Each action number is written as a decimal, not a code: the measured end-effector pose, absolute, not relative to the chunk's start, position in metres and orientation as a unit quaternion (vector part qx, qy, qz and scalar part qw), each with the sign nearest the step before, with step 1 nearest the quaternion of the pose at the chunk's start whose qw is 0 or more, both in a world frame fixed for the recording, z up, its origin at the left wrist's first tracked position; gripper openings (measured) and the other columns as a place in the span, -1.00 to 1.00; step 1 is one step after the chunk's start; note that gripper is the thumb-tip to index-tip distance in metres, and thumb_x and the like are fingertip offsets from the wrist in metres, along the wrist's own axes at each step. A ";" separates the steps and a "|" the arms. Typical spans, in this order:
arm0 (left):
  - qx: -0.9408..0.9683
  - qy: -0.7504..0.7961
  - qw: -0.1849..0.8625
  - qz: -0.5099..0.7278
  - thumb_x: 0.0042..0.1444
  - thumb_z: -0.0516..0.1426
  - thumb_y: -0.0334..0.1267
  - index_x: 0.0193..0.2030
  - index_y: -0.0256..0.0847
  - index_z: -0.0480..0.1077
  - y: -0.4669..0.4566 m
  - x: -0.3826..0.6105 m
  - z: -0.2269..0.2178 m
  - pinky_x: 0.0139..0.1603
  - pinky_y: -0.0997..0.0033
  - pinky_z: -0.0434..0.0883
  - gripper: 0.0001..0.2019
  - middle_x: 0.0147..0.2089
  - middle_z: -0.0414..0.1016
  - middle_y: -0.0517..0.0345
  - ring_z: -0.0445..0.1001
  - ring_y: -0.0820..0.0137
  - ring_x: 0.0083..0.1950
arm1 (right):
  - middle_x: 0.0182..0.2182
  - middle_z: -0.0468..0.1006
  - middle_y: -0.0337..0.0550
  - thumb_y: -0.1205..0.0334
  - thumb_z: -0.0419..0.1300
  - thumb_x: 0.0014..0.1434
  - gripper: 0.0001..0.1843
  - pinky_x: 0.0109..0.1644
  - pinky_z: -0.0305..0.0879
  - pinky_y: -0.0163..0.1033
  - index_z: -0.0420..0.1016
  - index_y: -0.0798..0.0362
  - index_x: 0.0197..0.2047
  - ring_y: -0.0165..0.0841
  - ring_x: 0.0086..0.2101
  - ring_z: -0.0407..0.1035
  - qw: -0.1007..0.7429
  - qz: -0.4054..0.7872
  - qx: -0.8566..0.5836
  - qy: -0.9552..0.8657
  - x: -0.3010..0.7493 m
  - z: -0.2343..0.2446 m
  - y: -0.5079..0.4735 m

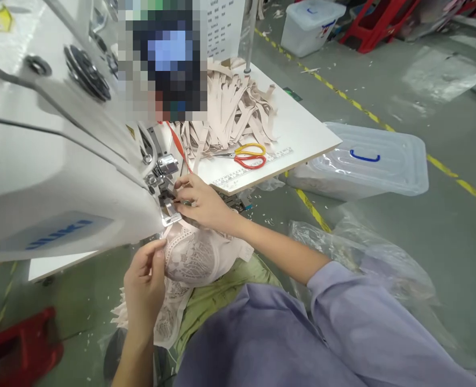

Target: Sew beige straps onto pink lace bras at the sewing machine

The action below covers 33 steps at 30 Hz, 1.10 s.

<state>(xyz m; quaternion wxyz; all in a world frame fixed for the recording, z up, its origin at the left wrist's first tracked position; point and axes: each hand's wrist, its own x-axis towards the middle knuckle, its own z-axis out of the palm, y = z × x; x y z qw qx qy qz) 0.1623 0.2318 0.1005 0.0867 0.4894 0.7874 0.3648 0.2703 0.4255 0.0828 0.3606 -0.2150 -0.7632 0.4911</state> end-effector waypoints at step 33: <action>0.600 0.765 -0.135 0.192 0.21 0.19 -0.26 0.24 -0.23 0.41 0.247 0.214 0.094 0.25 -0.07 0.22 -0.56 0.26 0.28 -0.31 0.25 -0.04 0.24 | -0.08 0.46 -0.03 0.21 0.16 0.15 -0.87 -0.13 0.36 -0.19 0.45 0.10 -0.32 -0.30 -0.20 0.37 0.320 0.493 -0.169 -0.791 0.264 0.086 0.441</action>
